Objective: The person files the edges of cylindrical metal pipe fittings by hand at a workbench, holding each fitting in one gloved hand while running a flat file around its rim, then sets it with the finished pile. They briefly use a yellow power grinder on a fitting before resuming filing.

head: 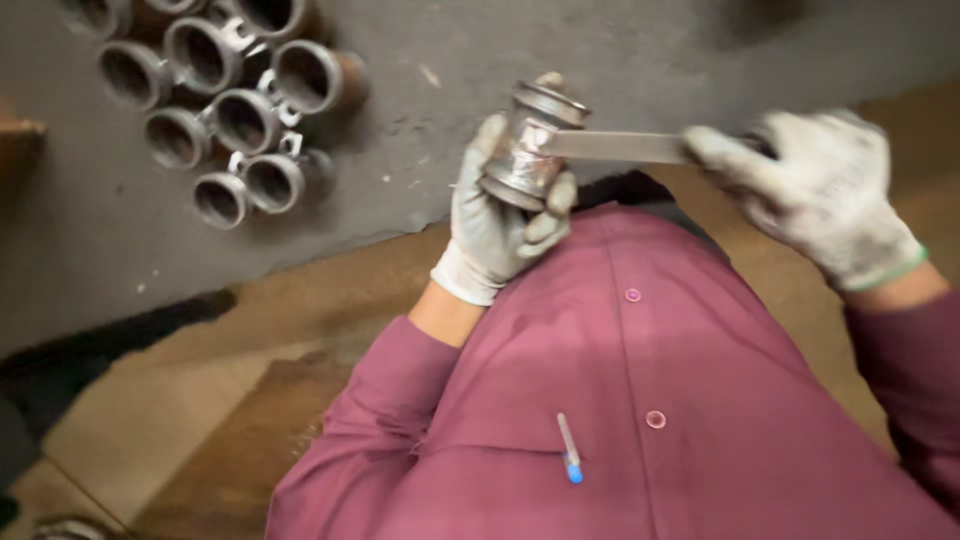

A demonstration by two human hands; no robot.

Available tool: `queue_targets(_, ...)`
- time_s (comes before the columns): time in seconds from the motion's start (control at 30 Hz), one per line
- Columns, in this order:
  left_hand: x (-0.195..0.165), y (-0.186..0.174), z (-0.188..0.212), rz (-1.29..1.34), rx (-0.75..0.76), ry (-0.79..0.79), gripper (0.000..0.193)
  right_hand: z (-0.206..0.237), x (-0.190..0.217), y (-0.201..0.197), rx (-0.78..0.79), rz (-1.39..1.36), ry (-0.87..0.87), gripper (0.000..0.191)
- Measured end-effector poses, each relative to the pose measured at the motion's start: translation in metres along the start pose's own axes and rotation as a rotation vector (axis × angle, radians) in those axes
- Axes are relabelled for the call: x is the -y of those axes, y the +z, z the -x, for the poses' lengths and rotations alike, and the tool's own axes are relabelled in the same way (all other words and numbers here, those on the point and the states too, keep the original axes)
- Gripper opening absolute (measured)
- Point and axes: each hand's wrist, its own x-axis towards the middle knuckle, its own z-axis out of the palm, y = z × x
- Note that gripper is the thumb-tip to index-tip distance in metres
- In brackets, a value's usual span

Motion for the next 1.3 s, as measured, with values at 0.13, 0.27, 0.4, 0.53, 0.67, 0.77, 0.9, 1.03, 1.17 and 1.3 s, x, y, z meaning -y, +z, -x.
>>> queue_targets(0.13,-0.006,-0.003,0.007,-0.071,0.171,0.061,0.053,0.029,0.0,0.023,-0.136,-0.238,0.153,0.048)
queue_targets(0.27,-0.006,-0.01,0.009,-0.098,0.198,0.103,0.06,0.04,0.009,0.028,-0.13,-0.222,0.168,0.05)
queue_targets(0.4,-0.008,-0.016,0.012,-0.097,0.14,0.116,0.065,0.03,0.021,0.01,-0.061,-0.307,0.191,0.063)
queue_targets(0.53,-0.009,-0.017,0.015,-0.132,0.076,0.152,0.068,0.01,0.03,-0.01,-0.026,-0.307,0.126,0.072)
queue_targets(0.67,-0.007,-0.014,0.013,-0.221,0.06,0.165,0.067,-0.002,0.035,-0.018,0.005,-0.128,0.004,0.075)
queue_targets(0.77,-0.006,-0.012,0.012,-0.214,-0.042,0.172,0.072,0.002,0.031,-0.022,-0.019,-0.104,-0.024,0.073)
queue_targets(0.9,-0.011,-0.011,0.016,-0.126,0.056,0.194,0.072,0.021,0.023,-0.022,0.146,0.102,0.095,0.062)
queue_targets(1.03,-0.018,-0.007,0.02,-0.167,0.125,0.218,0.068,0.036,0.021,-0.013,0.117,-0.038,0.269,0.05)
queue_targets(1.17,-0.014,0.002,0.014,-0.264,0.189,0.243,0.076,0.032,0.018,0.001,-0.012,-0.232,0.331,0.044)
queue_targets(1.3,-0.022,0.008,0.007,-0.688,-0.073,0.428,0.116,0.012,0.009,0.024,-0.051,-0.46,0.465,0.04)
